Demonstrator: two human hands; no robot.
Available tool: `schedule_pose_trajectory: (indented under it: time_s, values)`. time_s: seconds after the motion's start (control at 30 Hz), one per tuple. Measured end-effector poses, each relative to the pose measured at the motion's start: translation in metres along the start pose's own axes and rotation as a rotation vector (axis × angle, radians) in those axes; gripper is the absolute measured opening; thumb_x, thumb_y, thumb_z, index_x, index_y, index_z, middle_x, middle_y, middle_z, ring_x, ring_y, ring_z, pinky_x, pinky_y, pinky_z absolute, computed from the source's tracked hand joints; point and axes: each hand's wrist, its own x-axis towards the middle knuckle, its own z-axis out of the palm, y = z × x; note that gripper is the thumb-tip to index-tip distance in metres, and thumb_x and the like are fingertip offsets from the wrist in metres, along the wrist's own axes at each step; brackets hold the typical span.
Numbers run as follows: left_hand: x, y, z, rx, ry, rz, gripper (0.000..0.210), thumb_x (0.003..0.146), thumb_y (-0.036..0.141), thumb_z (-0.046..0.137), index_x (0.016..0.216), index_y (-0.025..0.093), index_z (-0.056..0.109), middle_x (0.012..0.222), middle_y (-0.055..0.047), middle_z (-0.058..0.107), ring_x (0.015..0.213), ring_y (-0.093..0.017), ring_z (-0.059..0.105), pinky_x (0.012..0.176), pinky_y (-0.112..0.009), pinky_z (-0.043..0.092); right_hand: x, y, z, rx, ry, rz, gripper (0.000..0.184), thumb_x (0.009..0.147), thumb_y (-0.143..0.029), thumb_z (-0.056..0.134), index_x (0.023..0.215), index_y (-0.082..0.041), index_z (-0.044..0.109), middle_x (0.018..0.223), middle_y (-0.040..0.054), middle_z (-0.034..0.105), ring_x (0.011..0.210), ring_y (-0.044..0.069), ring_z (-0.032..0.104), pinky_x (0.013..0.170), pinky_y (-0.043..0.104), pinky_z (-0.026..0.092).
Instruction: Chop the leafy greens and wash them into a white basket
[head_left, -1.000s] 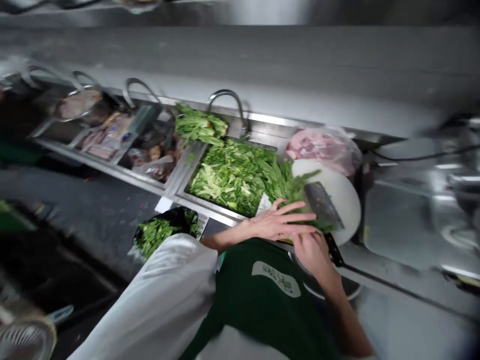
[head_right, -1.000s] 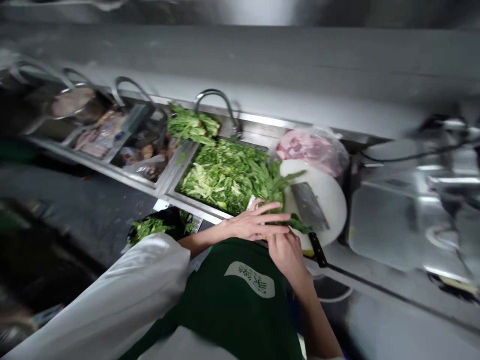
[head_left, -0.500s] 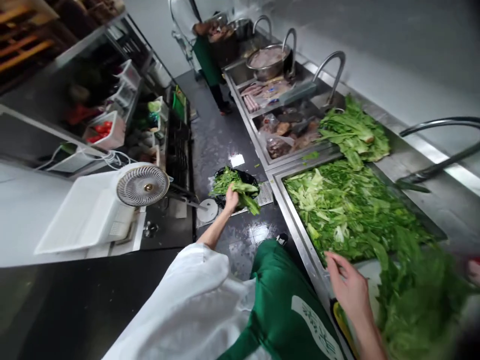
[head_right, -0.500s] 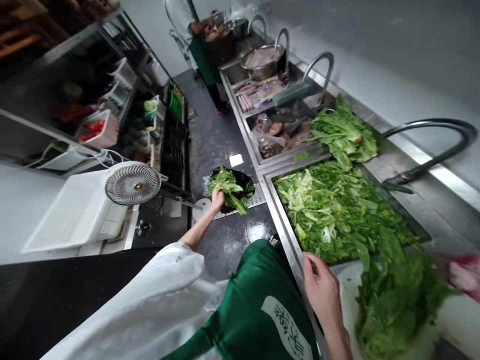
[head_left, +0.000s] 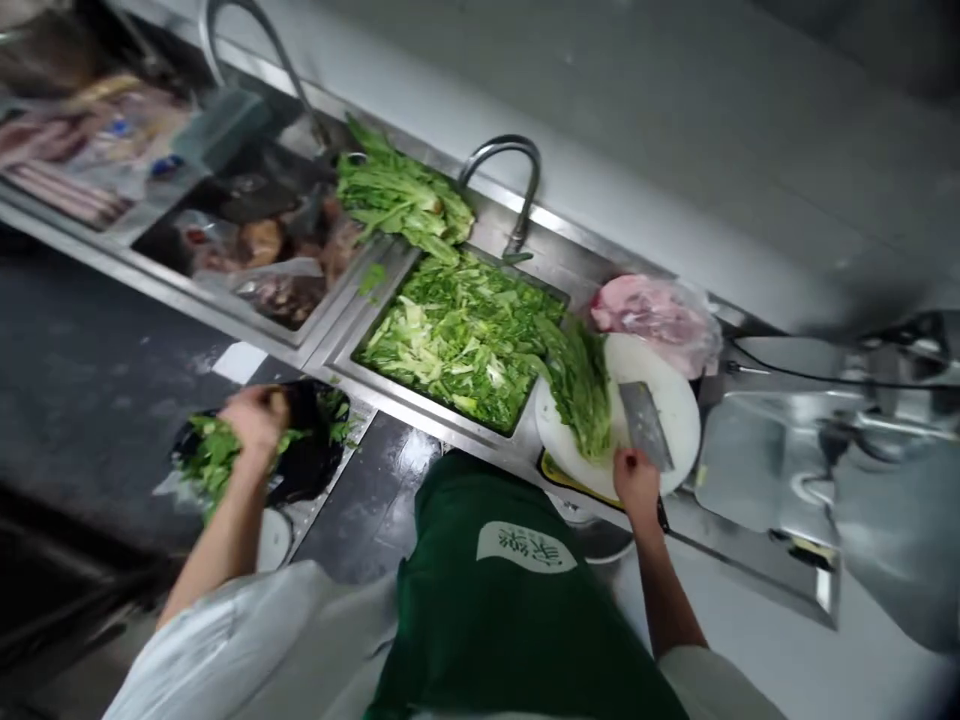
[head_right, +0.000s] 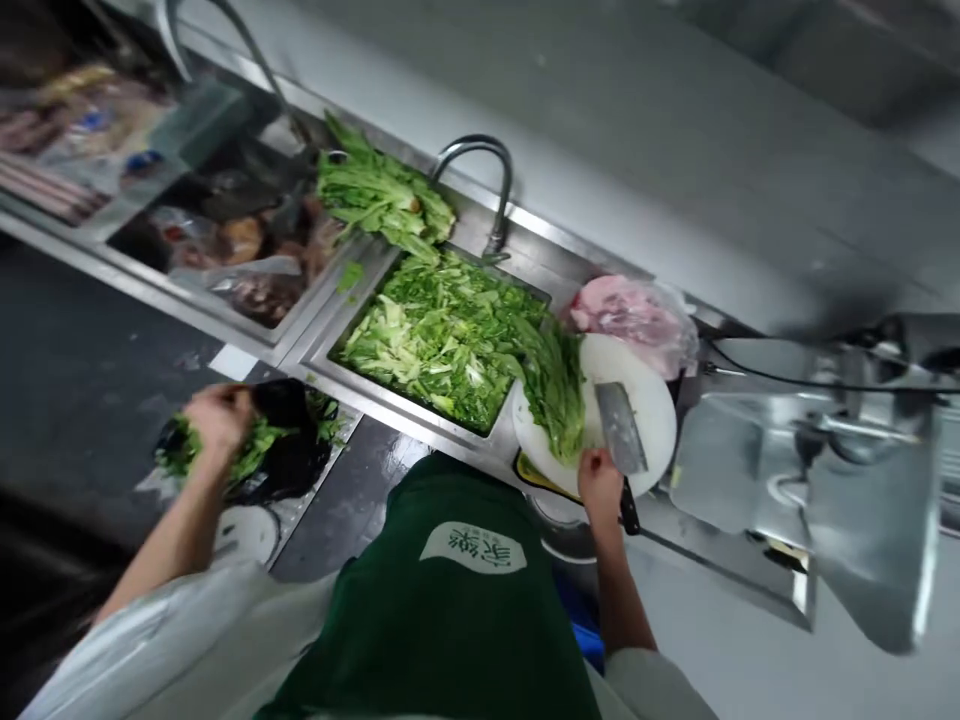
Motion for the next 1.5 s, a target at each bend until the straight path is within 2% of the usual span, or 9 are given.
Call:
schedule_pose_trajectory:
  time_s: [0.03,0.1,0.23,0.3,0.4,0.53,0.8,1.3,1.5]
  values:
    - [-0.011,0.052,0.028,-0.083,0.024,0.172,0.023,0.087,0.034,0.043,0.090,0.024,0.063,0.089,0.001,0.069,0.101,-0.026,0.064,0.100,-0.048,0.051,0.000,0.023,-0.002,-0.078,0.034,0.097,0.040,0.094,-0.038,0.039,0.102,-0.012,0.067,0.095,0.0196,0.070,0.091,0.029,0.066,0.082,0.038,0.048]
    - [-0.050,0.171,0.079,-0.220,-0.161,0.621,0.024,0.088,0.029,0.046,0.091,0.022,0.069,0.098,-0.004,0.074,0.100,-0.024,0.066,0.098,-0.042,0.051,-0.002,0.063,0.000,-0.200,0.023,0.247,0.043,0.094,-0.035,0.043,0.122,-0.011,0.063,0.115,0.0229,0.066,0.106,0.033,0.063,0.088,0.042,0.048]
    - [-0.135,0.385,0.163,-0.095,-0.507,1.400,0.053,0.089,0.032,0.065,0.141,0.024,0.057,0.154,-0.011,0.049,0.144,-0.031,0.042,0.116,-0.050,0.034,-0.002,0.111,0.014,-0.264,-0.107,0.297,0.055,0.094,-0.033,0.047,0.146,-0.015,0.047,0.131,0.0230,0.056,0.119,0.037,0.058,0.093,0.046,0.047]
    - [-0.157,0.449,0.193,0.075,-0.638,1.618,0.082,0.078,0.032,0.080,0.152,0.028,0.046,0.163,-0.011,0.036,0.153,-0.035,0.025,0.119,-0.055,0.027,0.002,0.123,0.020,-0.244,-0.124,0.225,0.056,0.093,-0.029,0.047,0.147,-0.013,0.046,0.127,0.0235,0.057,0.117,0.036,0.058,0.094,0.045,0.047]
    - [-0.162,0.499,0.223,0.330,-0.752,1.704,0.088,0.072,0.037,0.084,0.151,0.028,0.046,0.159,-0.012,0.042,0.150,-0.038,0.027,0.118,-0.059,0.022,0.011,0.136,0.020,-0.199,-0.156,0.115,0.060,0.090,-0.024,0.050,0.149,-0.011,0.044,0.120,0.0229,0.061,0.109,0.034,0.061,0.093,0.042,0.046]
    - [-0.164,0.524,0.236,0.444,-0.595,1.508,0.079,0.078,0.057,0.077,0.141,0.017,0.055,0.146,-0.022,0.052,0.134,-0.041,0.043,0.115,-0.060,0.022,0.019,0.148,0.010,-0.007,-0.141,0.034,0.063,0.089,-0.022,0.048,0.151,-0.011,0.042,0.113,0.0179,0.068,0.093,0.027,0.066,0.086,0.035,0.047]
    - [-0.247,0.519,0.227,0.472,-0.489,0.947,0.074,0.087,0.070,0.060,0.126,0.007,0.057,0.118,-0.025,0.058,0.111,-0.040,0.052,0.098,-0.053,0.034,0.020,0.134,-0.012,0.329,-0.111,-0.032,0.046,0.103,-0.041,0.034,0.123,-0.012,0.063,0.097,0.0159,0.073,0.084,0.024,0.066,0.075,0.029,0.043]
    - [-0.244,0.513,0.231,0.441,-0.497,0.949,0.076,0.089,0.071,0.057,0.128,0.006,0.057,0.120,-0.024,0.056,0.112,-0.039,0.051,0.100,-0.054,0.034,0.052,0.108,-0.014,0.099,-0.275,-0.095,0.031,0.104,-0.029,0.036,0.106,-0.013,0.063,0.084,0.0107,0.069,0.073,0.019,0.060,0.068,0.028,0.032]
    - [-0.237,0.512,0.217,0.423,-0.560,0.929,0.095,0.076,0.074,0.072,0.142,0.010,0.050,0.138,-0.027,0.050,0.126,-0.045,0.044,0.105,-0.059,0.033,0.048,0.133,-0.037,0.248,-0.130,-0.133,0.036,0.102,-0.043,0.037,0.094,-0.018,0.062,0.079,0.0094,0.067,0.073,0.021,0.059,0.066,0.029,0.035]
